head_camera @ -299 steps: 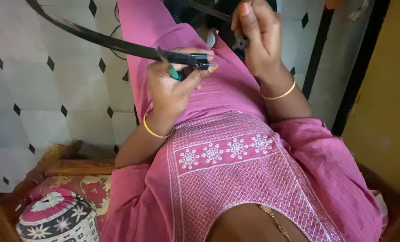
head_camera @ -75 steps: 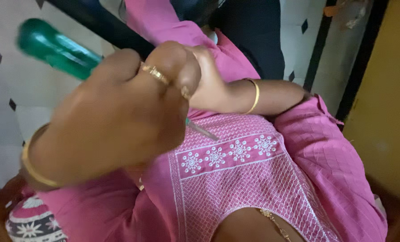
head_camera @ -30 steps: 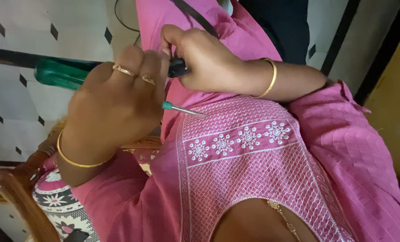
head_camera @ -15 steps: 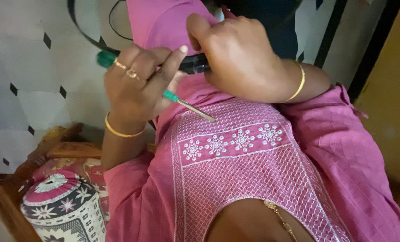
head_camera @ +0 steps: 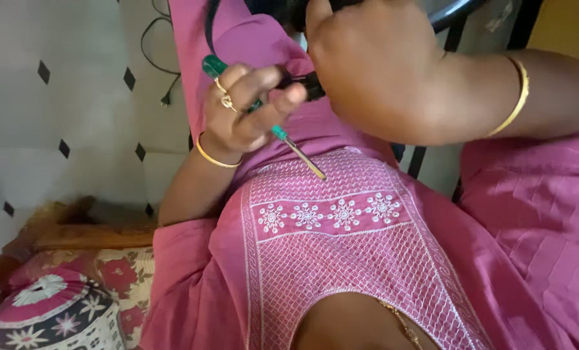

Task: The person uses a screwdriver to tighten a screw on a black circular fan guard while seated. They repeatedly insert the screwdriver into the screw head and turn it clockwise, holding the guard steady with the other hand.

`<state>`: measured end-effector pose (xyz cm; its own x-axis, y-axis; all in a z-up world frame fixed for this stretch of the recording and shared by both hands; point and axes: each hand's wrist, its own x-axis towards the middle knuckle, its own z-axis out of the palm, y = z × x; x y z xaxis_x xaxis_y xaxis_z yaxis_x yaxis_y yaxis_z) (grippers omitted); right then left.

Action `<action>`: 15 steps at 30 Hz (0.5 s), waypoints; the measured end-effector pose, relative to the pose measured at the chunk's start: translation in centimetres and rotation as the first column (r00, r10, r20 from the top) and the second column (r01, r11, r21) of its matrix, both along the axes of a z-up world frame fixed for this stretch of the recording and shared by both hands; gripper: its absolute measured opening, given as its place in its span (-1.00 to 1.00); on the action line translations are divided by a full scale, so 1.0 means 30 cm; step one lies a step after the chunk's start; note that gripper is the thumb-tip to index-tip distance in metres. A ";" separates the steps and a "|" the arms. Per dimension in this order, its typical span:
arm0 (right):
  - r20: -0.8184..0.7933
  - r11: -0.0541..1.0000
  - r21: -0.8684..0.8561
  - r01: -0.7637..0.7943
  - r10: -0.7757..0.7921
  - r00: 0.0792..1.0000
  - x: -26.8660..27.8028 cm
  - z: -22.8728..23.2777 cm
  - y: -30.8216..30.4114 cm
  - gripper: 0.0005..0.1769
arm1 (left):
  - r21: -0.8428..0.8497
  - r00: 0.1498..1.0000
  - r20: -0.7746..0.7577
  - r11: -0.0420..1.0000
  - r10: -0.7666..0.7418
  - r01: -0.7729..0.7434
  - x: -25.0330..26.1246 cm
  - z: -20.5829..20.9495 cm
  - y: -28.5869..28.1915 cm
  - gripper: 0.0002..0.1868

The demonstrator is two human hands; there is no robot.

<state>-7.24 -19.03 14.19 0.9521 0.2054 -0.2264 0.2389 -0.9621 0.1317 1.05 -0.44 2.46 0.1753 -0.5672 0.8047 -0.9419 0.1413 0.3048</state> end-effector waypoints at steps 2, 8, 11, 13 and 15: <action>-0.131 0.997 0.003 0.075 -0.074 0.989 0.003 0.010 0.002 -0.29 | 0.029 0.998 0.065 1.000 -0.002 0.001 0.002 -0.013 0.012 -0.54; -0.153 0.992 0.126 0.010 0.009 0.988 0.019 0.039 -0.025 -0.18 | 0.081 0.992 0.126 0.997 -0.015 0.005 0.014 0.018 0.037 -0.62; -0.335 0.989 0.143 0.024 0.025 0.942 0.032 0.059 -0.046 0.14 | 0.031 0.971 0.238 0.999 0.025 -0.033 0.015 0.034 0.025 -0.55; -0.311 0.985 0.174 0.004 0.051 0.949 0.041 0.066 -0.050 0.10 | 0.029 0.969 0.247 1.000 0.002 -0.009 0.013 0.038 0.022 -0.58; -0.307 0.981 0.195 0.019 0.042 0.951 0.045 0.070 -0.048 0.04 | 0.034 0.972 0.234 0.999 -0.029 0.021 0.012 0.044 0.022 -0.59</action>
<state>-5.90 -20.47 16.29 0.8392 0.2851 -0.4631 0.2495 -0.9585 -0.1379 1.40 0.21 3.78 -0.0307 -0.5947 0.8034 -0.9838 0.1598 0.0807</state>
